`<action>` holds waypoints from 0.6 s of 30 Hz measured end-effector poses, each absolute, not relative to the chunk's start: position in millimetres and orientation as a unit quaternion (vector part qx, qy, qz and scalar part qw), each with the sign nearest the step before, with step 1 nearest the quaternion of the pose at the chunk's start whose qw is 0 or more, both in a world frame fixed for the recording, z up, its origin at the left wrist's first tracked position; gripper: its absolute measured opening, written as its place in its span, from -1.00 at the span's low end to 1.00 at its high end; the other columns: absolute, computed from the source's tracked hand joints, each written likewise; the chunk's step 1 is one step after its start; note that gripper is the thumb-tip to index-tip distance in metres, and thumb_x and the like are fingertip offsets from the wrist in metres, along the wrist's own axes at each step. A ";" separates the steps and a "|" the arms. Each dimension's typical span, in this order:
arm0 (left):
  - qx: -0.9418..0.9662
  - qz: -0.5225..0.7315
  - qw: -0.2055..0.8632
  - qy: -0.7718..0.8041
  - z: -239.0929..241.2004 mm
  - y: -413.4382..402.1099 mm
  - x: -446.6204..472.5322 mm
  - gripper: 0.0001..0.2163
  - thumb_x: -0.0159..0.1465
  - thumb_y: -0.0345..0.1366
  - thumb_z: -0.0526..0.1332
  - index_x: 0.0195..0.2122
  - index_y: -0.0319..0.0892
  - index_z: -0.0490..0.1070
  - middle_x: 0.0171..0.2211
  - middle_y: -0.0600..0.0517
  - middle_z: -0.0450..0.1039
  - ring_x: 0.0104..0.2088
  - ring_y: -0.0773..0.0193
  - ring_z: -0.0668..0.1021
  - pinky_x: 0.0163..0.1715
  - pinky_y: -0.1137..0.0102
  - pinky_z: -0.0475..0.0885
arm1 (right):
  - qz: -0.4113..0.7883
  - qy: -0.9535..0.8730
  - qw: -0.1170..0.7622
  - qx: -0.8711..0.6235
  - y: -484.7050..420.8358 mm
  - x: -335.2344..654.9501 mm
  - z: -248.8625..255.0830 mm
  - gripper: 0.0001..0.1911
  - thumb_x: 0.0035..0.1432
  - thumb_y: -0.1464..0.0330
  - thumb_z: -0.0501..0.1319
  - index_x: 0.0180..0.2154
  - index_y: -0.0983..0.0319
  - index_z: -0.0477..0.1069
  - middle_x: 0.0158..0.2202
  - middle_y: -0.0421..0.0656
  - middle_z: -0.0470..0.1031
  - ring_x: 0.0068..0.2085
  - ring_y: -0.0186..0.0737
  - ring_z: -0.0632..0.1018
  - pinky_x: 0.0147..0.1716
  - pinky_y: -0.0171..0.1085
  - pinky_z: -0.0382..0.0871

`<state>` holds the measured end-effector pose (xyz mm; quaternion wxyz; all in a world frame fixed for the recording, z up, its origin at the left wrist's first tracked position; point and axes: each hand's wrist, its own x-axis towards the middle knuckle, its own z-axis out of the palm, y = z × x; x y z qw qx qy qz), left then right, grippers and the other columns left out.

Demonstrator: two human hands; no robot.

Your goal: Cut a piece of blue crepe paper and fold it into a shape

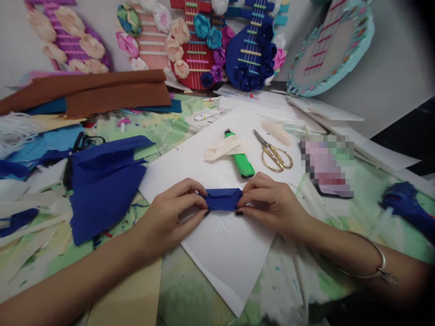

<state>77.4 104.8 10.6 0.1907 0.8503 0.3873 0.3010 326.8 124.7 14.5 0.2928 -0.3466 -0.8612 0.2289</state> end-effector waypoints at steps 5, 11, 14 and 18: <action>0.839 0.286 0.206 0.414 12.3 104.1 79.1 -0.91 0.23 -0.44 0.13 -0.36 -0.17 0.40 -0.16 -0.02 0.37 -0.19 0.28 0.48 -0.24 0.40 0.41 | 0.249 -0.850 0.265 -0.381 125.3 324.9 15.6 -0.94 0.12 0.44 0.24 -0.41 0.25 0.48 -0.39 -0.14 0.45 -0.29 -0.23 0.41 -0.30 -0.25 0.30; 0.833 0.293 0.199 0.425 12.5 102.5 83.0 -0.90 0.25 -0.42 0.11 -0.37 -0.17 0.39 -0.12 -0.05 0.37 -0.19 0.26 0.49 -0.22 0.35 0.40 | 0.236 -0.851 0.253 -0.395 124.0 319.8 16.3 -0.92 0.11 0.47 0.20 -0.43 0.26 0.40 -0.44 -0.17 0.39 -0.31 -0.26 0.38 -0.33 -0.28 0.25; 0.830 0.291 0.201 0.432 12.2 102.7 85.3 -0.89 0.25 -0.42 0.10 -0.38 -0.18 0.39 -0.11 -0.05 0.36 -0.19 0.26 0.50 -0.23 0.35 0.40 | 0.229 -0.850 0.253 -0.402 123.4 317.4 16.4 -0.92 0.11 0.46 0.20 -0.44 0.26 0.38 -0.45 -0.19 0.38 -0.33 -0.27 0.37 -0.34 -0.29 0.23; 0.824 0.281 0.203 0.448 12.2 103.5 87.6 -0.90 0.23 -0.42 0.10 -0.40 -0.18 0.37 -0.11 -0.05 0.36 -0.18 0.24 0.50 -0.22 0.34 0.39 | 0.224 -0.849 0.253 -0.407 122.9 315.7 16.8 -0.92 0.08 0.47 0.21 -0.46 0.26 0.36 -0.46 -0.19 0.37 -0.33 -0.27 0.36 -0.34 -0.29 0.22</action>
